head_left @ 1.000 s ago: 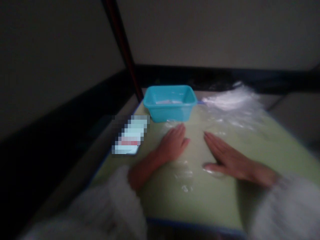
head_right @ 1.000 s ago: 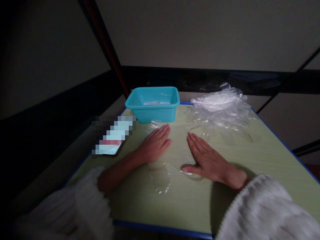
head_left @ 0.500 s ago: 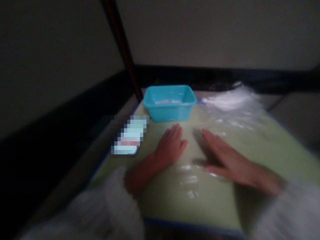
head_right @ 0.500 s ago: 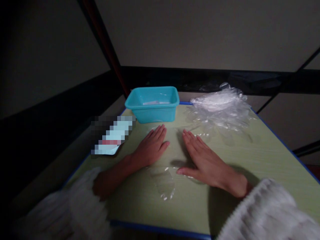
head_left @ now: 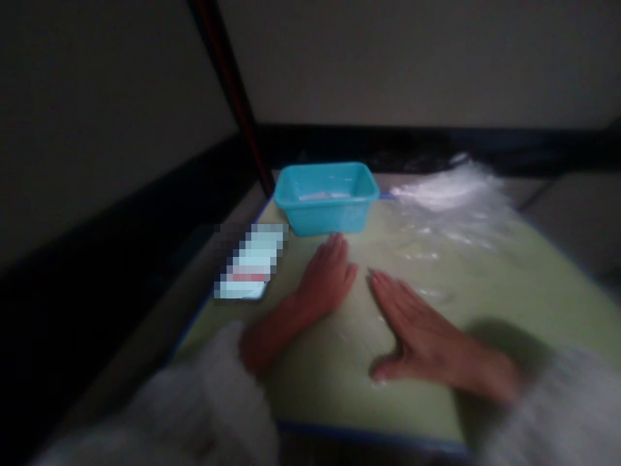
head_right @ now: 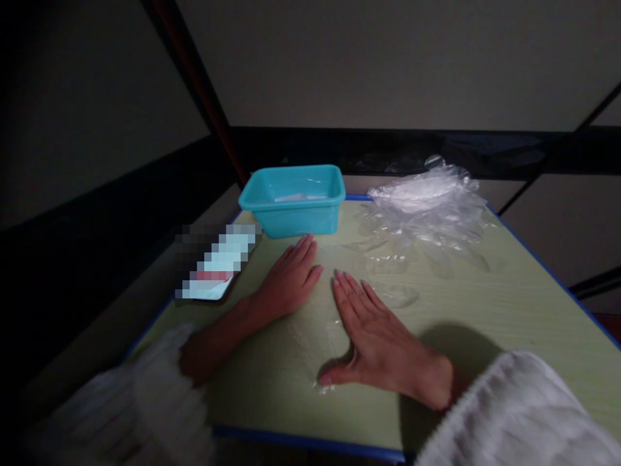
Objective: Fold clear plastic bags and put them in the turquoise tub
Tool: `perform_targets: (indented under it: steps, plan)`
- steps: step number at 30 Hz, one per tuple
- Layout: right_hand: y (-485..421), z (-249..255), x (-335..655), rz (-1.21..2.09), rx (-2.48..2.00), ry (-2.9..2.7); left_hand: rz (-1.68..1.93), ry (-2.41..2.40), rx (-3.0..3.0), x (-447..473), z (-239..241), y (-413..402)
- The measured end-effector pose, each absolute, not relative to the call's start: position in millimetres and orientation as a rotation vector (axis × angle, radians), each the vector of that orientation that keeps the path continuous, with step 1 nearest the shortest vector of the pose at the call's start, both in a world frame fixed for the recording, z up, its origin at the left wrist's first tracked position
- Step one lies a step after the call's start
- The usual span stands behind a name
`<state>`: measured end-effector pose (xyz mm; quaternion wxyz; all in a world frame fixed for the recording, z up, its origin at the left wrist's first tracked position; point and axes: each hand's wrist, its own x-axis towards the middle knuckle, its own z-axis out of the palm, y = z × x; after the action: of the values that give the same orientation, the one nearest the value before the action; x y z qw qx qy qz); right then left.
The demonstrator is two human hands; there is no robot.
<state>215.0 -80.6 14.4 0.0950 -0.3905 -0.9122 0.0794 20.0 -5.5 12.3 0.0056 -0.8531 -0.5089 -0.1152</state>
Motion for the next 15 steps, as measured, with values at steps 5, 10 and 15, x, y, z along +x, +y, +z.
perform_targets:
  steps: [5,10,15]
  plan:
    - [-81.1,11.7,212.5,0.273,-1.213,-2.677,-0.422,-1.432,-2.732,37.9,15.3,-46.5]
    - [-81.9,9.7,214.2,0.289,-1.249,-2.680,-0.364,-1.389,-2.813,40.3,6.9,-61.3]
    - [-83.4,9.8,217.1,0.202,-1.188,-2.734,-0.293,-1.503,-2.758,25.3,3.4,-36.5]
